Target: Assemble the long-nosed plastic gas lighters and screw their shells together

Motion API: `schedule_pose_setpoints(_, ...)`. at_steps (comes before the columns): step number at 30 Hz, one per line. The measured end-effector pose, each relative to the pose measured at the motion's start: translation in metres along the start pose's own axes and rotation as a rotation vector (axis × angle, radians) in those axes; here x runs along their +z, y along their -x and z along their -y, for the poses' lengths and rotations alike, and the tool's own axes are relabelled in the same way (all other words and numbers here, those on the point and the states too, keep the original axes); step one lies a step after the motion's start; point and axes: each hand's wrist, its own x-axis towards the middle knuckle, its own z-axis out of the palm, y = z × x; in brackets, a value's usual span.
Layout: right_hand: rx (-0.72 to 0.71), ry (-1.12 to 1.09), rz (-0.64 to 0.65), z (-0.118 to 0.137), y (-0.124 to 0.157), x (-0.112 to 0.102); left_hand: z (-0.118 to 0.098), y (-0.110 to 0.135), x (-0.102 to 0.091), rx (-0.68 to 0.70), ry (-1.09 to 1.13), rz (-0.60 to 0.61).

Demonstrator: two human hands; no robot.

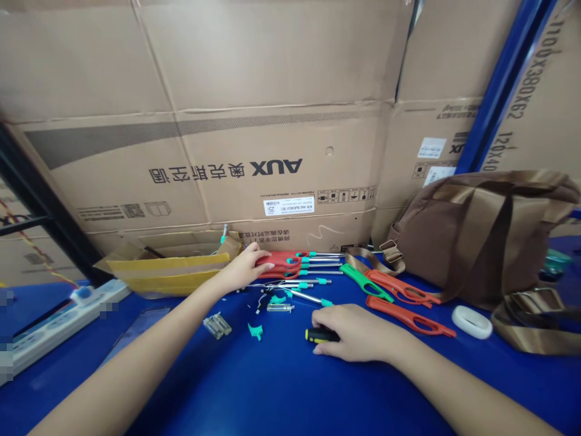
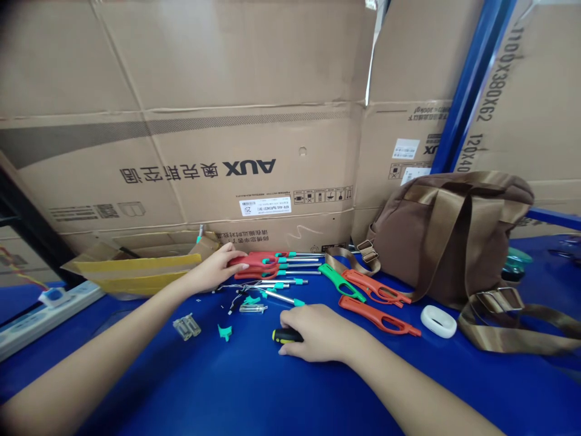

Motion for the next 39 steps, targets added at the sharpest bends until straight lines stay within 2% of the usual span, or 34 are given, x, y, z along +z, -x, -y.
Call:
schedule_pose_setpoints(5,0.0,0.011,0.014,0.003,0.0,-0.002,0.014,-0.013,0.023,-0.038,-0.022,-0.019)
schedule_pose_setpoints(10,0.007,0.016,0.016,0.005,0.001,-0.005,0.019,-0.018,0.037,-0.021,-0.01,-0.065)
schedule_pose_setpoints(18,-0.009,0.012,0.004,0.003,0.001,-0.004,0.017,-0.014,0.04,-0.015,-0.037,-0.163)
schedule_pose_setpoints(22,-0.02,0.014,-0.012,0.003,0.001,-0.004,0.007,-0.007,0.038,0.006,-0.066,-0.203)
schedule_pose_setpoints(26,-0.027,0.018,-0.008,0.001,0.001,-0.003,-0.015,0.011,0.039,0.066,-0.079,-0.204)
schedule_pose_setpoints(31,-0.029,0.017,-0.023,0.002,0.002,-0.004,-0.048,0.056,0.042,0.208,-0.043,-0.077)
schedule_pose_setpoints(33,-0.007,0.034,-0.06,0.004,0.004,-0.009,-0.056,0.076,0.041,0.218,-0.059,-0.025)
schedule_pose_setpoints(37,0.129,0.191,-0.115,0.002,0.012,-0.029,-0.06,0.106,0.033,0.186,-0.068,0.072)
schedule_pose_setpoints(39,0.341,0.347,-0.054,-0.005,0.019,-0.041,-0.056,0.113,0.031,0.16,-0.064,0.072)
